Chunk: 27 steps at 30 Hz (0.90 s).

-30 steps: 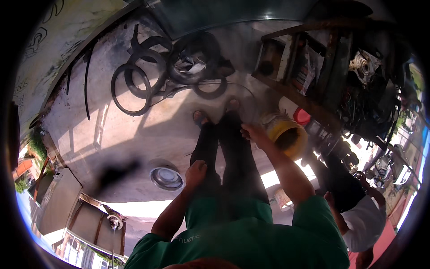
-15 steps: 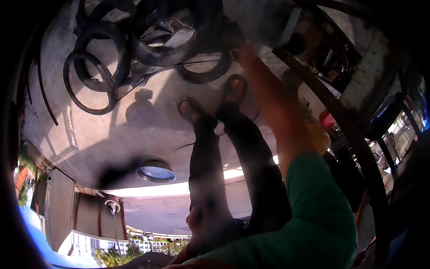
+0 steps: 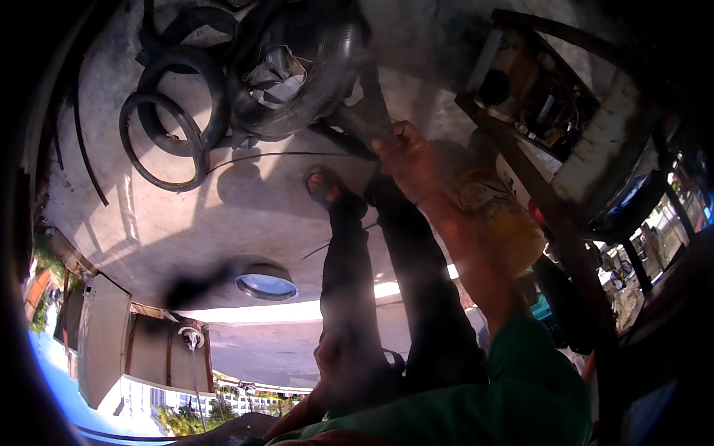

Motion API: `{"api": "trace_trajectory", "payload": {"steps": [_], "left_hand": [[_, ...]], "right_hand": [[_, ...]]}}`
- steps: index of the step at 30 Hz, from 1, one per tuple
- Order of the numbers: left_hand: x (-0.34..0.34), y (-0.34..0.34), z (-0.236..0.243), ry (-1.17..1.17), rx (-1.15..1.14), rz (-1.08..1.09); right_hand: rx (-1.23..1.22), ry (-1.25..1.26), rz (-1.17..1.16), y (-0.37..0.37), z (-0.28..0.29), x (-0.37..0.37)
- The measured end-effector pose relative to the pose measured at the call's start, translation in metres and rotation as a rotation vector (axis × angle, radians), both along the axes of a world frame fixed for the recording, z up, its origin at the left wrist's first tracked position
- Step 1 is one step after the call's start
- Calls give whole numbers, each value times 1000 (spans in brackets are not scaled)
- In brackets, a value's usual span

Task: The person repairs a motorized tricycle by removing a metal bracket with a wrench and then picking up and handling a black rubber tire tube.

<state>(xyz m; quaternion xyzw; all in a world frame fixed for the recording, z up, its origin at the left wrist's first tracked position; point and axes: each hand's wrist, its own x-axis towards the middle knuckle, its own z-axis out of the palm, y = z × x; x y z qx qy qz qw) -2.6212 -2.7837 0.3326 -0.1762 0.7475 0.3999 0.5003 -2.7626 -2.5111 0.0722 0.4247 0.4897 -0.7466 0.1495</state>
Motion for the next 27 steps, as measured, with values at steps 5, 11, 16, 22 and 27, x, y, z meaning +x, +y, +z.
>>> {"api": "trace_trajectory", "payload": {"steps": [5, 11, 16, 22, 27], "left_hand": [[-60, 32, 5, -105, -140, -47], [-20, -39, -129, 3, -73, 396], [-127, -22, -253, 17, 43, 581], [-169, 47, -371, -10, 190, 490], [-138, 45, -451, 93, 48, 148]], "right_hand": [[109, 98, 363, -51, 93, 23], [37, -176, 183, -47, 103, 46], [22, -236, 1, -30, 105, 77], [22, -281, -49, -27, 99, 116], [8, -216, -47, -33, 100, 116]]}}
